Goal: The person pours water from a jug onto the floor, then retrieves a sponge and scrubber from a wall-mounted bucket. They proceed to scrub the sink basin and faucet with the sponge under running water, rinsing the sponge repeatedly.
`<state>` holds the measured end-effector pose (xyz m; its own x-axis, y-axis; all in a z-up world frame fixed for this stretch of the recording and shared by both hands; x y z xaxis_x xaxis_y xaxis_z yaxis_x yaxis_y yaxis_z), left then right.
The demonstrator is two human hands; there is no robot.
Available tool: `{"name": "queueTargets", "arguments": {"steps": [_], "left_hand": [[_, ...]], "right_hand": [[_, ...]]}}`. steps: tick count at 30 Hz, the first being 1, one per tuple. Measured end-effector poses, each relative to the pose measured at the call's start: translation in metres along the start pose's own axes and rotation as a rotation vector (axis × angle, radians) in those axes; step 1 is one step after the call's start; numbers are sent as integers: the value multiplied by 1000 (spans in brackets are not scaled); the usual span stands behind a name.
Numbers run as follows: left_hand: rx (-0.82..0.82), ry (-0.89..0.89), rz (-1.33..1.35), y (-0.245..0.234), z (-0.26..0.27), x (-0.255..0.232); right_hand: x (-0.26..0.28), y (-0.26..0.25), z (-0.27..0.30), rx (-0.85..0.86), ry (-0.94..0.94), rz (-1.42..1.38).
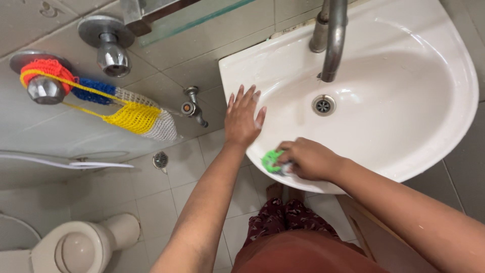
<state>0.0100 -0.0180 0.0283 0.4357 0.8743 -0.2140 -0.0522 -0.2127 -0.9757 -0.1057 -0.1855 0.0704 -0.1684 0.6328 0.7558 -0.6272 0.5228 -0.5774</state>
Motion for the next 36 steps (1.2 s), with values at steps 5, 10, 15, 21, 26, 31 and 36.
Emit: {"name": "queueTargets", "arguments": {"steps": [5,10,15,21,26,31,36], "left_hand": [[71,-31,-36,-1,16,-12],[77,13,-3,4,45,-33],[146,67,52,3,74,-63],[291,121,103,-3,92,-83],[243,236,92,-7,99,-94],[389,232,66,-12,106,-113],[312,304,91,-14,110,-126]], "right_hand": [[-15,-13,66,81,567,85],[-38,-38,142,-324,979,42],[-37,-10,140,-303,982,317],[26,43,66,-473,564,138],[38,46,80,-575,524,197],[-28,24,164,-634,763,426],[-97,-13,231,-923,849,507]]}}
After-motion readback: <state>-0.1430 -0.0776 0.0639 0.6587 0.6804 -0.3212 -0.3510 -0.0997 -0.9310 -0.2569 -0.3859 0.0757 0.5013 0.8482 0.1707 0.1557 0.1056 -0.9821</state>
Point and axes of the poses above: each hand's wrist, its own z-axis away from the middle knuckle, its own y-axis out of the palm, x = y × z, the point moved 2 cm from there along -z, towards the middle knuckle, and after that the axes turned 7 degrees about -z, right-handed, at the moved point
